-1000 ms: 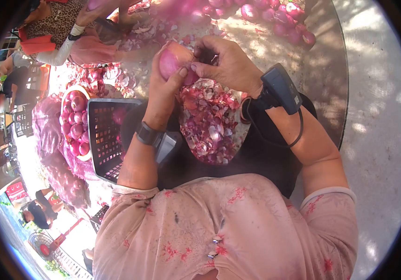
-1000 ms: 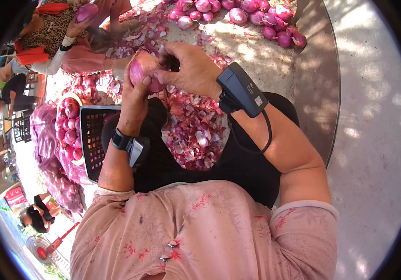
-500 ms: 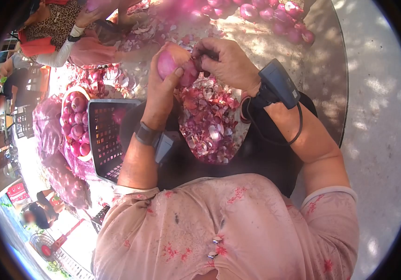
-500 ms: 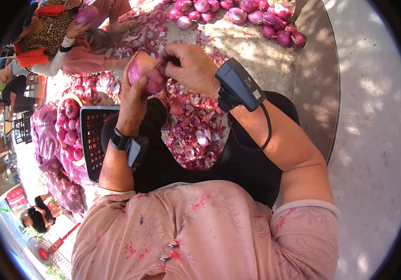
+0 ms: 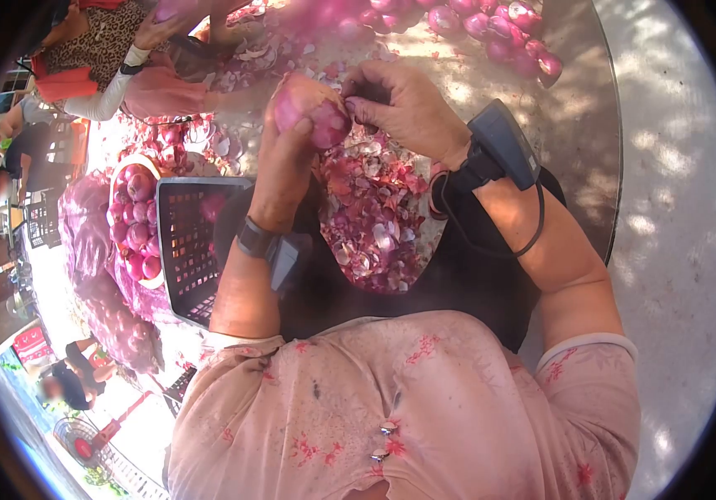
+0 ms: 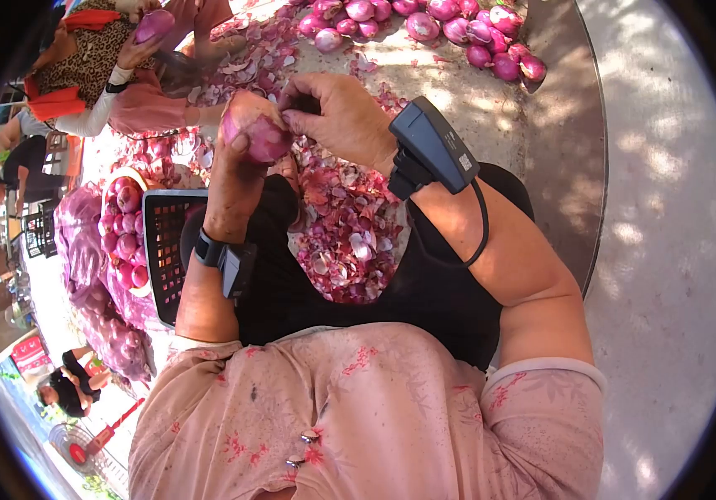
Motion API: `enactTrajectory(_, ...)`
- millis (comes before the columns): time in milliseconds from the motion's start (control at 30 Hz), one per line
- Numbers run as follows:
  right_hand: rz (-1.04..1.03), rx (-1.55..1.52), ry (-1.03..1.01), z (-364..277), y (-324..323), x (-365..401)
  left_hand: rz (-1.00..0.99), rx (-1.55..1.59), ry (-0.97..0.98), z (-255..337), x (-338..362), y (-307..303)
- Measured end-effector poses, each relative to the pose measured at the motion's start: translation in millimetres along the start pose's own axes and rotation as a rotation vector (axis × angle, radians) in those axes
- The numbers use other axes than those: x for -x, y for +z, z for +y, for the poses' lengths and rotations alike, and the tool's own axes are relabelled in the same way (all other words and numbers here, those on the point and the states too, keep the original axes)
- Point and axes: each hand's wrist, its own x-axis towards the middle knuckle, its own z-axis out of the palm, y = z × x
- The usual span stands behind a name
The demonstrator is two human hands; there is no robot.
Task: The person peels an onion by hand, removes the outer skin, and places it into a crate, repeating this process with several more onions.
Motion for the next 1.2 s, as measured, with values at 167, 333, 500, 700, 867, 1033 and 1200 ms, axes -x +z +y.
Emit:
enactTrajectory(167,0.107,0.148,-0.006,6,-8,-4,-0.029,0.236,-0.077,1,3,2)
enactTrajectory(333,0.334,0.308,-0.112,5,-22,-8,-0.08,0.326,-0.064,2,3,-1)
enactTrajectory(500,0.257,0.612,-0.291,20,-30,-10,-0.104,0.392,-0.077,5,2,3)
enactTrajectory(700,0.036,0.268,-0.05,-4,-19,-1,-0.053,0.425,-0.094,5,2,4)
enactTrajectory(867,0.001,0.04,0.011,-15,-11,1,-0.044,0.154,0.053,7,5,14)
enactTrajectory(1033,0.003,0.029,-0.079,-12,-6,3,-0.031,-0.152,0.121,7,4,18)
enactTrajectory(1200,-0.031,0.009,-0.037,-7,-6,2,-0.039,-0.415,0.173,7,5,17)
